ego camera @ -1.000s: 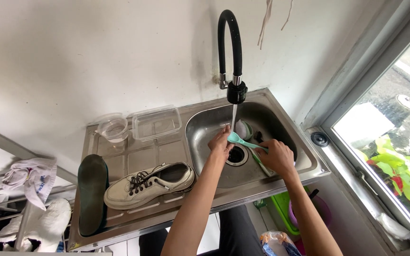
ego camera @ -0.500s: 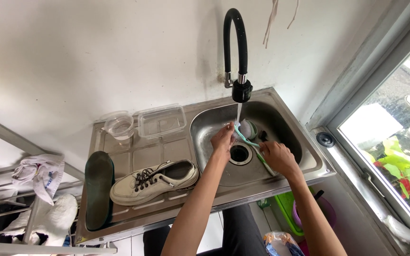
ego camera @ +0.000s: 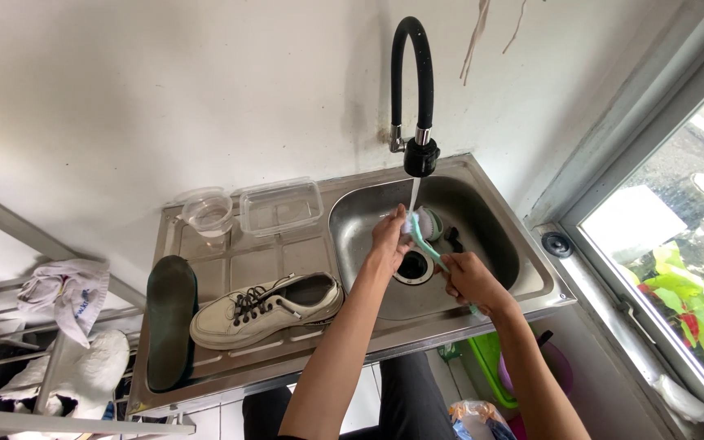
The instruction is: Cleaning the upper part of a white sneaker at a sink using a toothbrush, cleaning solution, and water.
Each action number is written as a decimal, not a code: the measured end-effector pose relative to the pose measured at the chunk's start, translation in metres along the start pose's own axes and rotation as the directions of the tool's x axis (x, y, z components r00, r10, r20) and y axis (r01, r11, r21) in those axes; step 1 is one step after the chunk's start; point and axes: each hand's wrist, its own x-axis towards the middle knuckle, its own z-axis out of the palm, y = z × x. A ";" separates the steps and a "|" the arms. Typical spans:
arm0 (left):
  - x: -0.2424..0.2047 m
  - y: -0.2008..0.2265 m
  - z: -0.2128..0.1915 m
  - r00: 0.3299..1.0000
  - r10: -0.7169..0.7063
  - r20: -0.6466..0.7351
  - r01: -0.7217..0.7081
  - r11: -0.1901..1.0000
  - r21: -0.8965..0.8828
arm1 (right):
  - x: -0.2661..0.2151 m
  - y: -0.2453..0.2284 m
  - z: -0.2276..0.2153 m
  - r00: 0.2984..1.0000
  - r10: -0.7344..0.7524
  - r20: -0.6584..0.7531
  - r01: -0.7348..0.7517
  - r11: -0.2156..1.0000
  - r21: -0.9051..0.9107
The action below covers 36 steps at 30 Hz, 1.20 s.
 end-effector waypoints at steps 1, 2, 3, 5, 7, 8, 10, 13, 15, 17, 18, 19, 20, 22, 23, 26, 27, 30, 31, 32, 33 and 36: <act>-0.002 0.000 0.002 1.000 -0.002 0.000 0.002 1.000 0.000 | 0.005 0.008 0.001 1.000 0.002 -0.001 -0.002 1.000 0.000; -0.004 0.001 0.005 0.997 -0.042 0.064 0.049 0.992 -0.120 | 0.010 0.016 0.002 0.999 0.027 0.044 -0.034 0.987 0.158; -0.006 0.002 0.007 0.989 -0.072 0.131 0.101 0.966 -0.236 | 0.015 0.023 0.003 0.995 0.042 0.093 -0.070 0.948 0.310; -0.010 0.007 0.010 0.985 -0.066 0.157 0.119 0.927 -0.356 | 0.012 0.018 0.004 0.992 0.043 0.117 -0.084 0.926 0.367; -0.010 0.009 0.012 0.981 -0.051 0.186 0.134 0.874 -0.467 | 0.017 0.021 0.002 0.990 0.036 0.138 -0.092 0.902 0.423; -0.007 0.008 0.011 0.975 -0.042 0.218 0.150 0.849 -0.506 | 0.024 0.026 -0.001 0.986 0.002 0.164 -0.080 0.877 0.474; -0.008 0.004 0.009 0.969 -0.039 0.246 0.171 0.822 -0.543 | 0.028 0.032 -0.004 0.981 -0.028 0.190 -0.077 0.848 0.525; -0.011 0.009 0.012 0.981 0.021 0.195 0.040 0.951 -0.307 | 0.033 0.034 -0.010 0.986 -0.047 0.161 -0.035 0.880 0.473; -0.018 0.013 0.012 0.997 0.066 0.049 -0.062 0.995 -0.079 | 0.042 0.049 -0.014 0.981 -0.106 0.165 0.059 0.963 0.265; -0.005 0.003 0.010 0.999 0.053 0.008 -0.052 0.996 -0.073 | 0.039 0.047 -0.020 0.982 -0.123 0.146 0.097 0.979 0.180; 0.002 0.000 0.009 0.999 0.042 -0.030 -0.044 0.997 -0.068 | 0.038 0.044 -0.023 0.981 -0.146 0.127 0.135 0.987 0.091; 0.007 -0.003 0.005 0.999 0.042 -0.031 -0.044 0.997 -0.069 | 0.049 0.056 -0.022 0.981 -0.145 0.129 0.134 0.987 0.091; 0.012 -0.006 0.002 0.997 0.017 -0.077 -0.023 0.997 -0.068 | 0.060 0.067 -0.020 0.981 -0.186 0.044 0.191 0.965 -0.180; 0.015 -0.008 0.000 0.992 -0.006 -0.122 -0.003 0.998 -0.070 | 0.062 0.069 -0.017 0.968 -0.249 -0.024 0.213 0.871 -0.443; 0.012 -0.008 0.000 0.989 -0.003 -0.145 -0.007 0.997 -0.070 | 0.052 0.060 -0.014 0.965 -0.256 -0.053 0.190 0.827 -0.528; 0.010 -0.008 -0.001 0.983 -0.002 -0.185 -0.018 0.995 -0.102 | 0.042 0.050 -0.011 0.957 -0.275 -0.090 0.156 0.753 -0.639; 0.009 -0.011 0.000 0.980 -0.010 -0.199 -0.017 0.991 -0.134 | 0.040 0.051 -0.011 0.955 -0.280 -0.102 0.142 0.728 -0.671; -0.003 -0.006 -0.004 0.973 -0.073 -0.218 0.045 0.990 -0.132 | 0.031 0.040 -0.012 0.955 -0.260 -0.143 0.070 0.667 -0.742; -0.017 0.001 -0.001 0.973 -0.074 -0.218 0.046 0.990 -0.130 | 0.022 0.028 -0.014 0.955 -0.258 -0.144 0.069 0.668 -0.741; -0.031 0.008 0.003 0.977 -0.052 -0.207 0.032 0.995 -0.098 | 0.013 0.016 -0.015 0.960 -0.250 -0.124 0.064 0.630 -0.774; -0.045 0.017 0.006 0.980 -0.028 -0.197 0.015 0.998 -0.066 | 0.004 0.004 -0.017 0.965 -0.243 -0.103 0.063 0.589 -0.806; 0.001 -0.003 -0.007 0.987 0.015 -0.163 -0.008 0.999 0.044 | 0.012 0.015 -0.023 0.974 -0.208 -0.092 0.031 0.519 -0.854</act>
